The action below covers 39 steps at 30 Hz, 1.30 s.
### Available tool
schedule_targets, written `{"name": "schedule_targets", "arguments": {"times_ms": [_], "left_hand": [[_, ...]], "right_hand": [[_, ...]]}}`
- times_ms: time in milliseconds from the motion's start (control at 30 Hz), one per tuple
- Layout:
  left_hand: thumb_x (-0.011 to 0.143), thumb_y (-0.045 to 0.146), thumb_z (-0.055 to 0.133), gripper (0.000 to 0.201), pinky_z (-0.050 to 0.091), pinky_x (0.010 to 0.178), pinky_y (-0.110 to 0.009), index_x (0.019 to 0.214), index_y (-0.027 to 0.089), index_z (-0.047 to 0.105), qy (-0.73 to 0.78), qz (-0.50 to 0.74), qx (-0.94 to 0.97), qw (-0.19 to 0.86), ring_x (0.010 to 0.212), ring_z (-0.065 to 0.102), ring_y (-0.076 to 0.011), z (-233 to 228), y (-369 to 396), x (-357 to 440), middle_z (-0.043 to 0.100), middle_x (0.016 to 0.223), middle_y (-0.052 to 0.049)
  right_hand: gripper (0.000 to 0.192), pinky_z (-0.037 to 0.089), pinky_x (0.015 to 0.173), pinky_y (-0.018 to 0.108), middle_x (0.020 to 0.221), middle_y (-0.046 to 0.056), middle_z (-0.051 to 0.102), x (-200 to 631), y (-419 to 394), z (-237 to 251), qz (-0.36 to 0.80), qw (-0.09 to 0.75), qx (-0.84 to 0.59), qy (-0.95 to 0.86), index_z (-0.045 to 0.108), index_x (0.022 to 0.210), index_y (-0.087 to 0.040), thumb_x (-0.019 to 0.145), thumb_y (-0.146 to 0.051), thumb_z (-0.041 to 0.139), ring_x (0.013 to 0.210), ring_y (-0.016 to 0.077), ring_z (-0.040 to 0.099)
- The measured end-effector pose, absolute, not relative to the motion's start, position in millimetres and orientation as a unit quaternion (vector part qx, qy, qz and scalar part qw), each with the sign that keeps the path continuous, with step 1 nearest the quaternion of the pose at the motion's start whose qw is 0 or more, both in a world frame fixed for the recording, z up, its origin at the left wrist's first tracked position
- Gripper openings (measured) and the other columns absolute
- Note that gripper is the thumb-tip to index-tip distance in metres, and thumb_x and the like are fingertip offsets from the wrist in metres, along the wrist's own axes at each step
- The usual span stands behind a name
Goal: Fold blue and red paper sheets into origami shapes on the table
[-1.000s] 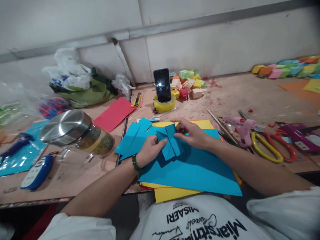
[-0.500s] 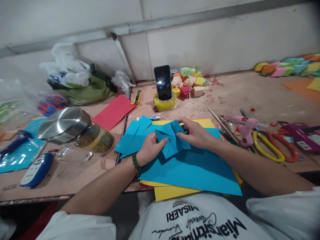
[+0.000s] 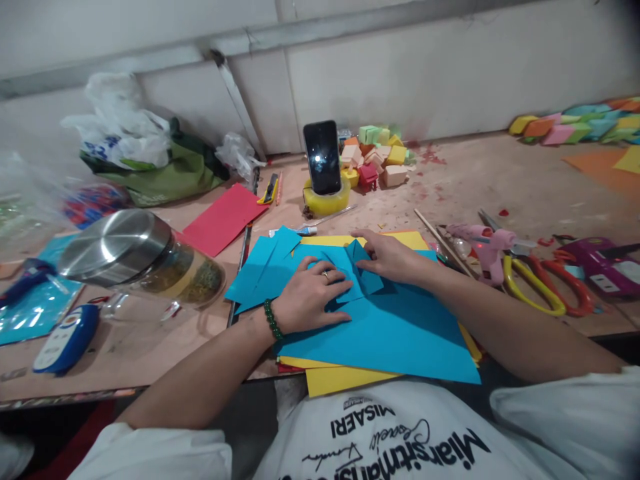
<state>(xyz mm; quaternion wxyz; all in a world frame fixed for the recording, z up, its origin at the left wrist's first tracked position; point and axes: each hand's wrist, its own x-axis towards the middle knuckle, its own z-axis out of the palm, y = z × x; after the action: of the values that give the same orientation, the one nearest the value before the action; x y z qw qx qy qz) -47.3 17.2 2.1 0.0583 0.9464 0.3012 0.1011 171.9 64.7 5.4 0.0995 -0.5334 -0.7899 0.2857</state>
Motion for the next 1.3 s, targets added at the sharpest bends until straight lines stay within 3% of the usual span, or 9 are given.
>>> {"name": "schedule_targets", "arguments": {"times_ms": [133, 233, 400, 600, 767, 867, 967, 1133, 1300], "left_hand": [[0.089, 0.02, 0.054, 0.035, 0.036, 0.094, -0.048, 0.122, 0.022, 0.065, 0.327, 0.063, 0.941, 0.051, 0.109, 0.059, -0.0278, -0.9, 20.6, -47.8, 0.068, 0.122, -0.009], [0.089, 0.017, 0.053, 0.033, 0.036, 0.097, -0.049, 0.118, 0.023, 0.067, 0.332, 0.059, 0.941, 0.032, 0.107, 0.06, -0.0266, -3.8, 21.4, -48.6, 0.068, 0.119, -0.008], [0.089, 0.029, 0.06, 0.036, 0.042, 0.091, -0.046, 0.123, 0.019, 0.062, 0.324, 0.055, 0.944, -0.019, 0.1, 0.062, -0.0276, -6.9, 15.3, -43.8, 0.067, 0.115, -0.012], [0.092, 0.025, 0.056, 0.028, 0.05, 0.083, -0.04, 0.118, 0.021, 0.065, 0.353, 0.093, 0.93, 0.031, 0.098, 0.062, -0.0249, -11.9, 18.5, -45.4, 0.068, 0.112, -0.011], [0.093, 0.022, 0.052, 0.025, 0.054, 0.083, -0.037, 0.109, 0.022, 0.071, 0.375, 0.155, 0.905, 0.127, 0.101, 0.062, -0.0232, -16.8, 28.1, -53.3, 0.07, 0.111, -0.008], [0.088, 0.014, 0.053, 0.032, 0.054, 0.082, -0.039, 0.113, 0.022, 0.07, 0.37, 0.131, 0.911, 0.124, 0.101, 0.061, -0.025, -15.2, 28.3, -54.2, 0.069, 0.113, -0.009], [0.085, 0.01, 0.052, 0.037, 0.054, 0.081, -0.041, 0.115, 0.02, 0.07, 0.366, 0.102, 0.919, 0.11, 0.101, 0.06, -0.0267, -10.4, 25.8, -52.5, 0.067, 0.114, -0.011], [0.084, 0.016, 0.056, 0.038, 0.053, 0.083, -0.042, 0.121, 0.019, 0.066, 0.354, 0.087, 0.928, 0.082, 0.1, 0.061, -0.0269, -2.9, 20.2, -47.7, 0.067, 0.114, -0.012], [0.086, 0.011, 0.05, 0.032, 0.054, 0.081, -0.038, 0.107, 0.019, 0.071, 0.36, 0.122, 0.921, 0.08, 0.097, 0.065, -0.0241, -3.7, 17.1, -47.0, 0.069, 0.113, -0.011]], "right_hand": [[0.067, 0.048, 0.071, 0.033, 0.101, 0.012, 0.068, 175.6, 65.5, 2.0, 0.21, 0.104, -0.526, -0.818, 0.041, 0.142, -0.013, 0.079, -0.022, 0.062, 0.088, 0.0257, 0.064], [0.056, 0.046, 0.092, 0.045, 0.131, 0.018, 0.058, 178.0, 63.7, 3.2, 0.082, 0.175, -0.442, -0.876, 0.052, 0.133, -0.015, 0.078, -0.011, 0.056, 0.118, 0.0321, 0.054], [0.035, 0.046, 0.094, 0.041, 0.108, 0.011, 0.071, 179.3, 46.4, 19.1, 0.093, 0.125, -0.237, -0.959, 0.069, 0.099, -0.017, 0.075, -0.003, 0.048, 0.106, 0.0249, 0.061], [0.042, 0.037, 0.103, 0.055, 0.108, 0.012, 0.071, 181.6, 38.2, 29.2, 0.141, 0.008, -0.269, -0.953, 0.067, 0.112, -0.018, 0.071, -0.018, 0.065, 0.107, 0.031, 0.06], [0.063, 0.048, 0.09, 0.038, 0.129, 0.013, 0.06, 185.1, 54.4, 25.6, 0.2, 0.032, -0.335, -0.92, 0.055, 0.13, -0.017, 0.068, -0.004, 0.059, 0.114, 0.0272, 0.059], [0.053, 0.05, 0.081, 0.034, 0.116, 0.011, 0.066, 188.4, 59.8, 25.9, 0.228, -0.002, -0.393, -0.891, 0.061, 0.12, -0.017, 0.069, -0.003, 0.058, 0.102, 0.0254, 0.064], [0.034, 0.048, 0.091, 0.037, 0.115, 0.01, 0.067, 193.7, 64.0, 27.8, 0.262, -0.025, -0.343, -0.902, 0.068, 0.107, -0.018, 0.074, -0.016, 0.067, 0.106, 0.0266, 0.062], [0.045, 0.044, 0.101, 0.039, 0.127, 0.01, 0.063, 201.4, 71.1, 32.0, 0.354, -0.015, -0.3, -0.885, 0.071, 0.109, -0.02, 0.076, -0.05, 0.07, 0.116, 0.0268, 0.057], [0.045, 0.044, 0.1, 0.042, 0.127, 0.011, 0.062, 199.8, 68.8, 29.1, 0.275, -0.007, -0.289, -0.917, 0.068, 0.116, -0.018, 0.071, -0.021, 0.071, 0.117, 0.0285, 0.055]]}}
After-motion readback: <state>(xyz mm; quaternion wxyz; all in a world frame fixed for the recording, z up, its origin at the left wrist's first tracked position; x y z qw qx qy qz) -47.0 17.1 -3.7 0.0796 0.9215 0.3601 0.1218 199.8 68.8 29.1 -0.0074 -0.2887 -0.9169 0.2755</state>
